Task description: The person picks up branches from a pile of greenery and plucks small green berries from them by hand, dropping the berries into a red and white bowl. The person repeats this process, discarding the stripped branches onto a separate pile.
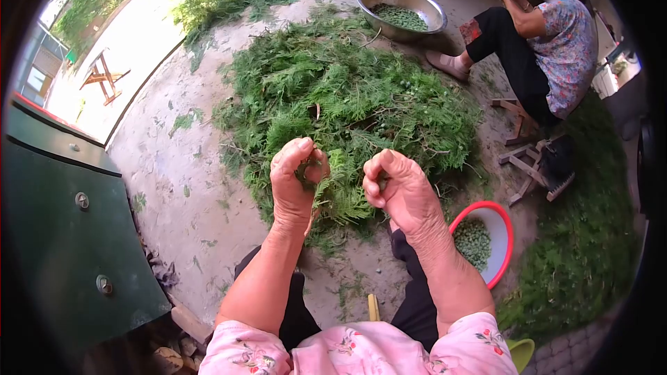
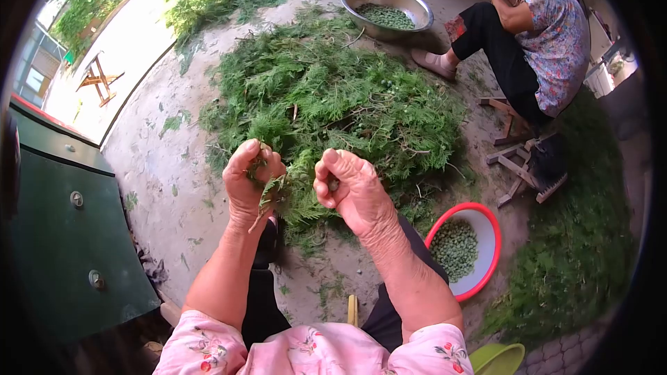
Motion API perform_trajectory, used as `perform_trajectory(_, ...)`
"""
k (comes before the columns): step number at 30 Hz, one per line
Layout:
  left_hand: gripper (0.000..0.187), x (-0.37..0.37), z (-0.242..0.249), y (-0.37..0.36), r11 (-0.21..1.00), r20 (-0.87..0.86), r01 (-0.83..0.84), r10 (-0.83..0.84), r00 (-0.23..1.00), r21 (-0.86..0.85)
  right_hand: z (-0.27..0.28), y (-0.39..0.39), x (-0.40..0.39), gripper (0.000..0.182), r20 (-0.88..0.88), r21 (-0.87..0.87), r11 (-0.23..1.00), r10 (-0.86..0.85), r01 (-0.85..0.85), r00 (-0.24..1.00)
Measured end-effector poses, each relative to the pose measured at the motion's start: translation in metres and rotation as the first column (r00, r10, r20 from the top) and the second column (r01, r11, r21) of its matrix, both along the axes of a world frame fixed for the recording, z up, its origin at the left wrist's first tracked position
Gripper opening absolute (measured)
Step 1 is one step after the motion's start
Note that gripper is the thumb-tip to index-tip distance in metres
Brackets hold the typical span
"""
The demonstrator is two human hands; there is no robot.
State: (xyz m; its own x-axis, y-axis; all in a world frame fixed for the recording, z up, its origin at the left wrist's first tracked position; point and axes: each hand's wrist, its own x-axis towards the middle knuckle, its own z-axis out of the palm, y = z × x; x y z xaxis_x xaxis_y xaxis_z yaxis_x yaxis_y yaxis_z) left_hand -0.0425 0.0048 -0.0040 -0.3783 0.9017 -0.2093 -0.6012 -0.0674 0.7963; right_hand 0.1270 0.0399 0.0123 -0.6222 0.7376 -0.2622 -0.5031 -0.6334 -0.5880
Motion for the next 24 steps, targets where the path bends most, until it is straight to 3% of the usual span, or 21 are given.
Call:
perform_trajectory(2,0.026,-0.001,0.002,0.0,0.999,0.005,-0.05,0.05,0.999,-0.003,-0.001,-0.014,-0.006,0.036,0.273,-0.039,0.993,0.119,-0.112,0.955)
perform_trajectory(4,0.029,0.002,0.009,-0.001,0.983,0.082,-0.184,0.184,0.979,-0.007,-0.008,-0.032,-0.016,0.038,0.327,-0.111,0.974,0.224,-0.198,0.918)
perform_trajectory(6,0.03,0.004,0.014,-0.003,0.978,0.073,-0.208,0.207,0.976,0.008,-0.014,-0.046,-0.03,0.04,0.294,-0.232,0.942,0.306,-0.243,0.905)
perform_trajectory(8,0.03,0.004,0.011,-0.008,0.975,-0.072,-0.068,0.085,0.994,0.209,-0.012,-0.049,-0.034,0.037,0.294,-0.217,0.952,0.277,-0.218,0.915)
perform_trajectory(11,0.025,0.003,0.014,-0.012,0.978,-0.127,-0.028,0.054,0.99,0.205,-0.016,-0.05,-0.036,0.031,0.24,-0.219,0.953,0.261,-0.21,0.935)
perform_trajectory(14,0.016,0.002,0.015,-0.014,0.986,-0.1,-0.047,0.064,0.993,0.161,-0.014,-0.048,-0.036,0.026,0.327,-0.157,0.983,0.144,-0.096,0.934)
perform_trajectory(16,0.014,0.003,0.017,-0.01,0.986,-0.054,-0.086,0.095,0.994,0.141,-0.018,-0.044,-0.035,0.019,0.432,0.012,0.997,0.067,-0.08,0.9)
perform_trajectory(18,0.017,0.006,0.017,-0.003,0.951,-0.092,-0.303,0.307,0.947,0.054,-0.019,-0.044,-0.036,0.02,0.454,0.041,0.998,0.022,-0.046,0.891)
perform_trajectory(20,0.019,-0.003,0.009,-0.005,0.974,-0.098,-0.225,0.224,0.97,-0.008,-0.02,-0.045,-0.037,0.019,0.555,0.219,0.975,-0.107,-0.021,0.825)
perform_trajectory(22,0.021,-0.001,0.008,-0.003,0.978,-0.06,-0.114,0.105,0.993,-0.176,-0.027,-0.045,-0.036,0.019,0.551,0.249,0.968,-0.114,-0.033,0.826)
perform_trajectory(23,0.02,-0.002,0.005,-0.004,0.986,0.014,-0.012,0.015,1.0,-0.165,-0.03,-0.045,-0.036,0.019,0.55,0.275,0.961,-0.124,-0.039,0.826)
perform_trajectory(24,0.02,-0.003,0.0,-0.004,0.986,0.013,-0.015,0.017,1.0,-0.165,-0.029,-0.045,-0.037,0.019,0.549,0.276,0.96,-0.122,-0.041,0.827)
